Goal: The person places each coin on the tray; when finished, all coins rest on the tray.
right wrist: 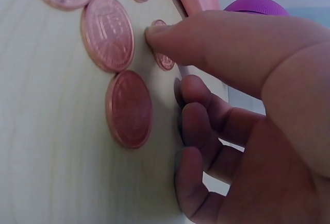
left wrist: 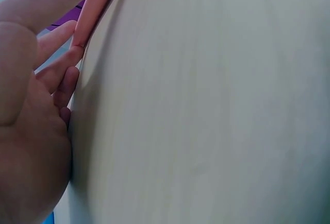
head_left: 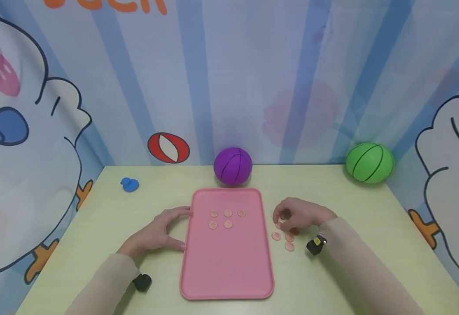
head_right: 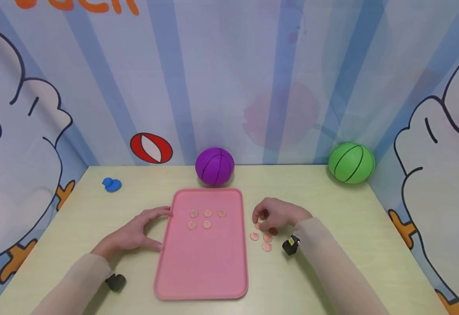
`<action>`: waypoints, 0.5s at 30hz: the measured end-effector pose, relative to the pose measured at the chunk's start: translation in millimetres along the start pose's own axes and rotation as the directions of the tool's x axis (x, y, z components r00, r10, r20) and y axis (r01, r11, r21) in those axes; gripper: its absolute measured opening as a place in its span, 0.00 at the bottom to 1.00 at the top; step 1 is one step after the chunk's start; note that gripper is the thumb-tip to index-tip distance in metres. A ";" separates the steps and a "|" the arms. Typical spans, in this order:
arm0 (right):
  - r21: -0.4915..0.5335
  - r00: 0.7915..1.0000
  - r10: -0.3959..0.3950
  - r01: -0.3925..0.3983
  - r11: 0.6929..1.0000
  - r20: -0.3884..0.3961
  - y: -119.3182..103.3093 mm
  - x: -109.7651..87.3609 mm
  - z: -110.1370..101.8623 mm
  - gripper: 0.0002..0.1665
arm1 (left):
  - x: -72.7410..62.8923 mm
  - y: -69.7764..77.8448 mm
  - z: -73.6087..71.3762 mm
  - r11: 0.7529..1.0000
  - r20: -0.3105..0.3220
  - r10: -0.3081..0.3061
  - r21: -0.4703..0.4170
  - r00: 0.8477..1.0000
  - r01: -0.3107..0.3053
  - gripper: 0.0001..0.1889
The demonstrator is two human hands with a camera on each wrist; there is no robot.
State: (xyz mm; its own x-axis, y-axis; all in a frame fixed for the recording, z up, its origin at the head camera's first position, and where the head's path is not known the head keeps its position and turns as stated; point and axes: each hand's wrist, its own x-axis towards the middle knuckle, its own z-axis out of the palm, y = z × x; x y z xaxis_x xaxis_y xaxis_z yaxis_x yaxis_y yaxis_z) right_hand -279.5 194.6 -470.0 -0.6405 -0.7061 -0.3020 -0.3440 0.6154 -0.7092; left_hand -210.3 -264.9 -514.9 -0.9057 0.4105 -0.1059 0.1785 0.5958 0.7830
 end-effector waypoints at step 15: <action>0.014 1.000 -0.004 0.004 1.000 0.005 2.3 -0.9 -2.7 0.05 | -0.2 3.6 -1.2 1.000 -0.001 0.007 0.010 1.000 -0.007 0.50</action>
State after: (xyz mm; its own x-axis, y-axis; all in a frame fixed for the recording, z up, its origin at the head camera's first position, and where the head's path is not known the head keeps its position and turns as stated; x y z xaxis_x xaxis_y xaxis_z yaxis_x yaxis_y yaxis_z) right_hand -281.6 197.6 -469.7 -0.6354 -0.7105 -0.3025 -0.3371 0.6076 -0.7191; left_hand -209.9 -263.6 -511.4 -0.9050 0.4136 -0.0998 0.1885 0.6000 0.7775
